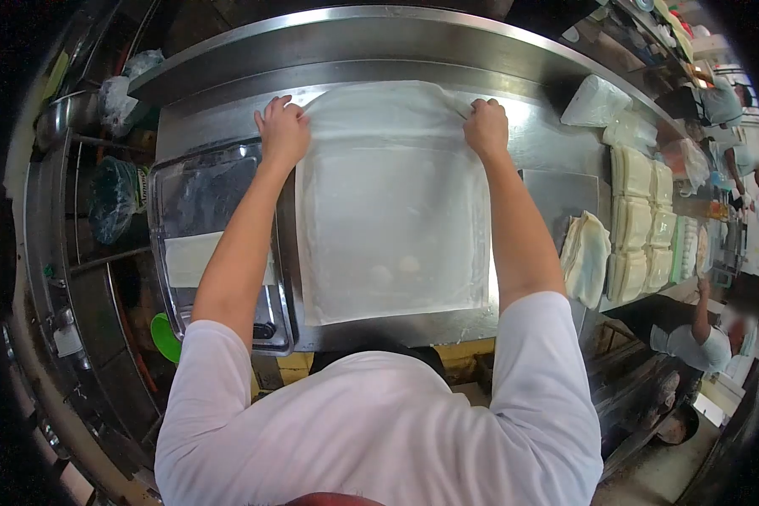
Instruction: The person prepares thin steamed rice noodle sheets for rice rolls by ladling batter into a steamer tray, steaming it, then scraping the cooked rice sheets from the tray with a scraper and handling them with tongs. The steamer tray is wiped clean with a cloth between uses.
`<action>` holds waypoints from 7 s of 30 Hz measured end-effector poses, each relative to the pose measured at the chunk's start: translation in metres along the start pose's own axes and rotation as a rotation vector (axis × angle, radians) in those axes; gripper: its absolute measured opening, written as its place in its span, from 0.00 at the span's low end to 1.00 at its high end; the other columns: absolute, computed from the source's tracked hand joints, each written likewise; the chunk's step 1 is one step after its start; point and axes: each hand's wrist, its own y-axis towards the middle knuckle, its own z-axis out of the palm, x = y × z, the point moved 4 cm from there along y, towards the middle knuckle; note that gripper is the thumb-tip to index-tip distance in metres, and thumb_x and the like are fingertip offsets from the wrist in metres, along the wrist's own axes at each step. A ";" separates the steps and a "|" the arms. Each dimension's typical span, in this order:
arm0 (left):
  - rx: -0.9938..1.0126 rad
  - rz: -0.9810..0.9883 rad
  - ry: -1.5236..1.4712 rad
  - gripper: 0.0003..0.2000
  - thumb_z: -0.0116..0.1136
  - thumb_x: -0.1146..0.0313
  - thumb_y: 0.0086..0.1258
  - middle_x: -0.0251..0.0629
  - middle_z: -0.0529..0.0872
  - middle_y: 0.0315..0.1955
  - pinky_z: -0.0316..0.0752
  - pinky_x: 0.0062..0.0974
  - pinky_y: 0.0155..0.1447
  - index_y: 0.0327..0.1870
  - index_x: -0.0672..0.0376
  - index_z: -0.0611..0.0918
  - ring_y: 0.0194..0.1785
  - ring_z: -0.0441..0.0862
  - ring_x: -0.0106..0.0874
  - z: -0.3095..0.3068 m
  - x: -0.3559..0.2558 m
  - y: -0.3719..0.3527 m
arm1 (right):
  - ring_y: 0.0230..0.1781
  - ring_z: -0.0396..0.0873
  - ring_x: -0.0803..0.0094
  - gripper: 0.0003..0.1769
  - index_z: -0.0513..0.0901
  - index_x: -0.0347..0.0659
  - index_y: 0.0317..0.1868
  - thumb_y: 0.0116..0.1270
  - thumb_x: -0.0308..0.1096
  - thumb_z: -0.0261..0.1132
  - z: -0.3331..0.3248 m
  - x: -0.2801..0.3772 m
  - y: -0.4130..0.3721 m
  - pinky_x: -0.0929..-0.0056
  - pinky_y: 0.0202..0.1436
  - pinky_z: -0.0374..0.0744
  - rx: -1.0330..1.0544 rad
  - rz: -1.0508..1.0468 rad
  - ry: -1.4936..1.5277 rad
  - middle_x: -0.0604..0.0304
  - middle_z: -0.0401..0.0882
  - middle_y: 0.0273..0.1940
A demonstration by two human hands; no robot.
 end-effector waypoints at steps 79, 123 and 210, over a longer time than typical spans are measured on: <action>0.921 1.518 -0.571 0.11 0.69 0.72 0.62 0.51 0.82 0.57 0.72 0.44 0.69 0.45 0.61 0.87 0.65 0.74 0.52 -0.083 -0.237 -0.464 | 0.63 0.76 0.48 0.20 0.84 0.34 0.56 0.67 0.35 0.65 -0.159 0.171 -0.746 0.57 0.68 0.75 -0.142 1.179 0.352 0.44 0.79 0.62; 1.403 3.068 -0.353 0.16 0.68 0.75 0.59 0.50 0.83 0.56 0.74 0.41 0.67 0.50 0.59 0.85 0.63 0.77 0.50 -0.270 0.016 -1.176 | 0.60 0.76 0.41 0.17 0.85 0.38 0.51 0.61 0.29 0.65 -0.088 0.860 -1.320 0.54 0.63 0.77 -1.126 2.671 -0.487 0.38 0.80 0.57; 1.872 1.912 -1.562 0.10 0.68 0.67 0.72 0.29 0.86 0.27 0.73 0.17 0.35 0.42 0.66 0.88 0.30 0.77 0.16 -0.534 -0.291 -1.135 | 0.34 0.82 0.77 0.12 0.84 0.34 0.51 0.74 0.33 0.66 -0.528 0.922 -1.236 0.77 0.39 0.80 -1.721 1.780 -0.920 0.63 0.85 0.39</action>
